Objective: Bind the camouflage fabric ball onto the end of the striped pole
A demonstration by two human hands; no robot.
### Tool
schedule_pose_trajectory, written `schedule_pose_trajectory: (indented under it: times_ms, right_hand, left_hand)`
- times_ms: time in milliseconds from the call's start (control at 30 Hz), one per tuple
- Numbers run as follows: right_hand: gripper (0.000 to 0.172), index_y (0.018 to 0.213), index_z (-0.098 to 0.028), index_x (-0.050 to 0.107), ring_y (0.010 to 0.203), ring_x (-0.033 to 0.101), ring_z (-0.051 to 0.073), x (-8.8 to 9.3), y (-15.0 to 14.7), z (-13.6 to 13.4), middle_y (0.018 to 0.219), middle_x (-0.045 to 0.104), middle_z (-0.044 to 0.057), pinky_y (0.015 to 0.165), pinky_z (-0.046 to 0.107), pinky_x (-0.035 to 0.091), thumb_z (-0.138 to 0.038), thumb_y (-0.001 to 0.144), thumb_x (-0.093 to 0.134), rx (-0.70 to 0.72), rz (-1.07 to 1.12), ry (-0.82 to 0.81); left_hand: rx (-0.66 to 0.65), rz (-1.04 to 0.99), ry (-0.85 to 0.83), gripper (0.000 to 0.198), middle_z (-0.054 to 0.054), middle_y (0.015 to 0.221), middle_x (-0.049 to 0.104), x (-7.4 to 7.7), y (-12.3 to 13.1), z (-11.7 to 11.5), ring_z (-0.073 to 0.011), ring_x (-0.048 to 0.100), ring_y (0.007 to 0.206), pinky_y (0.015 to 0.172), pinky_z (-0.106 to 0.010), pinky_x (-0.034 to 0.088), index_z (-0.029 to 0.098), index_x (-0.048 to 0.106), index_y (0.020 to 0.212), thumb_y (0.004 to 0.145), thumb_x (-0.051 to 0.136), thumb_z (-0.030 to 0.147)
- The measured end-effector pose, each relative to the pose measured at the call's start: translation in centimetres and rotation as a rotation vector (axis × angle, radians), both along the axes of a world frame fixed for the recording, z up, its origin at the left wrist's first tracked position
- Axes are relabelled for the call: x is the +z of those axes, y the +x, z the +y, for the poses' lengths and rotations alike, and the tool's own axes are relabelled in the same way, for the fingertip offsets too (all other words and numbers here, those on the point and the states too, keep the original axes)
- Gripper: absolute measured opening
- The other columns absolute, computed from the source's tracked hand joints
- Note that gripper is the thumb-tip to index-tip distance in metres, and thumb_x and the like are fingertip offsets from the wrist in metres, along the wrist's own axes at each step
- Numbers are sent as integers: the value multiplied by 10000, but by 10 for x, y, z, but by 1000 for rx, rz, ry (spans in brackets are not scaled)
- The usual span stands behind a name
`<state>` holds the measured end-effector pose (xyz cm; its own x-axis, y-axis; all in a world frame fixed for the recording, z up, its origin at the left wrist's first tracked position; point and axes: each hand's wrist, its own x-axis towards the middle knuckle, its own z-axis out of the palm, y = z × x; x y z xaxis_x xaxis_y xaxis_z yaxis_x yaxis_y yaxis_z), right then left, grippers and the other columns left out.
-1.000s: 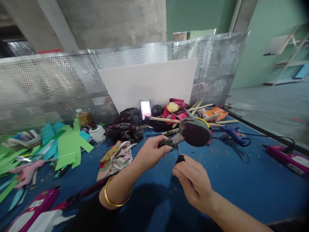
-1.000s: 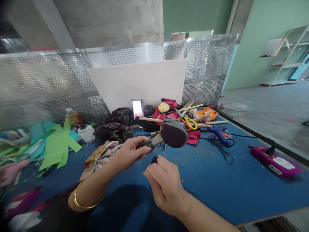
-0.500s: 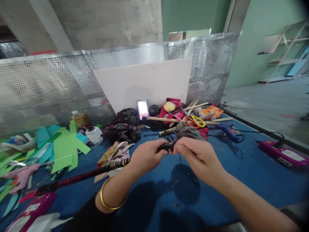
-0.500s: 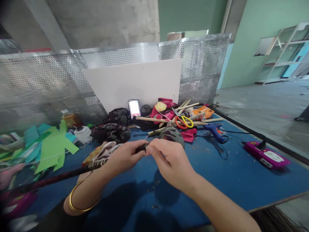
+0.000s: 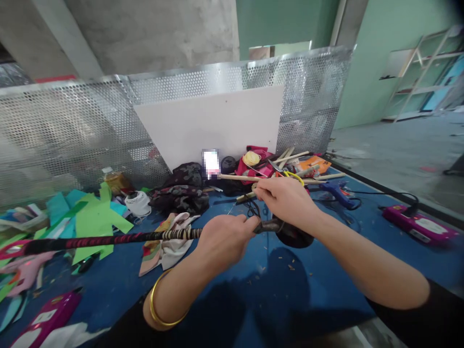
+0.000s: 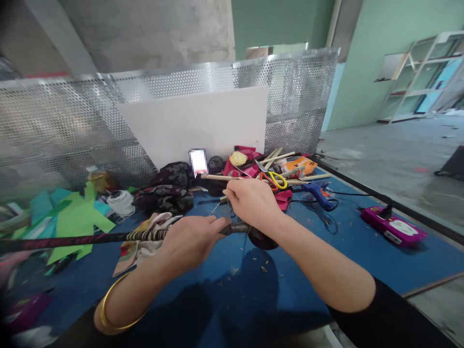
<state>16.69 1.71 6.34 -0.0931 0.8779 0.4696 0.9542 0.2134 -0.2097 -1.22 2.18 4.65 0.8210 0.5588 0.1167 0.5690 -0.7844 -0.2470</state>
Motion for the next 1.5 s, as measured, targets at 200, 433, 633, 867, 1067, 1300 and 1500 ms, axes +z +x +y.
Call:
schedule_pose_trajectory:
  times_ms: [200, 433, 633, 867, 1067, 1300, 1500]
  right_hand:
    - [264, 672, -190, 655, 693, 594, 160, -8, 3, 10, 730, 693, 32, 598, 257, 316, -232, 857, 471, -83, 33, -161]
    - [256, 713, -189, 655, 693, 602, 177, -17, 3, 12, 715, 683, 52, 551, 263, 286, -248, 865, 457, -121, 30, -178]
    - [266, 721, -206, 599, 660, 579, 141, -17, 1, -11, 710, 662, 8, 537, 228, 293, -317, 908, 446, -28, 106, -176]
    - [200, 781, -211, 588, 610, 520, 134, -20, 37, -58, 661, 594, -12, 556, 224, 348, -356, 874, 485, 162, 321, -373]
    - [354, 684, -173, 559, 498, 368, 82, -27, 95, -38, 555, 440, -38, 472, 198, 298, -495, 831, 535, 239, 654, -615]
    - [365, 713, -188, 613, 470, 381, 77, -44, 117, -43, 563, 466, -37, 426, 188, 299, -551, 714, 656, 87, 925, -415]
    - [287, 851, -190, 658, 645, 511, 142, -41, 105, -3, 744, 602, 15, 595, 248, 424, -461, 777, 600, -118, 882, 113]
  left_hand:
    - [-79, 50, 201, 261, -17, 711, 580, -6, 4, -2, -200, 597, 600, 485, -291, 377, 176, 496, 1098, 861, 406, 112]
    - [-139, 81, 222, 282, -10, 712, 556, -15, 5, 2, -197, 581, 579, 482, -287, 395, 208, 496, 1087, 823, 463, 115]
    - [-49, 45, 183, 291, -1, 711, 567, -13, 0, 8, -188, 587, 571, 466, -266, 355, 241, 519, 1030, 785, 495, 86]
    - [107, -35, 258, 296, 10, 658, 561, 3, -22, 25, -170, 559, 509, 418, -250, 218, 279, 537, 975, 774, 469, 73]
    - [56, -11, 208, 266, 20, 626, 551, 11, -28, 23, -172, 524, 480, 418, -264, 169, 287, 538, 950, 787, 443, 100]
    - [168, -51, 210, 230, 10, 680, 594, 26, -44, 30, -168, 541, 526, 446, -257, 229, 285, 561, 993, 850, 426, 165]
    - [-42, -195, -313, 185, 59, 790, 673, 44, -50, 20, -117, 605, 699, 577, -197, 347, 311, 616, 971, 831, 532, 223]
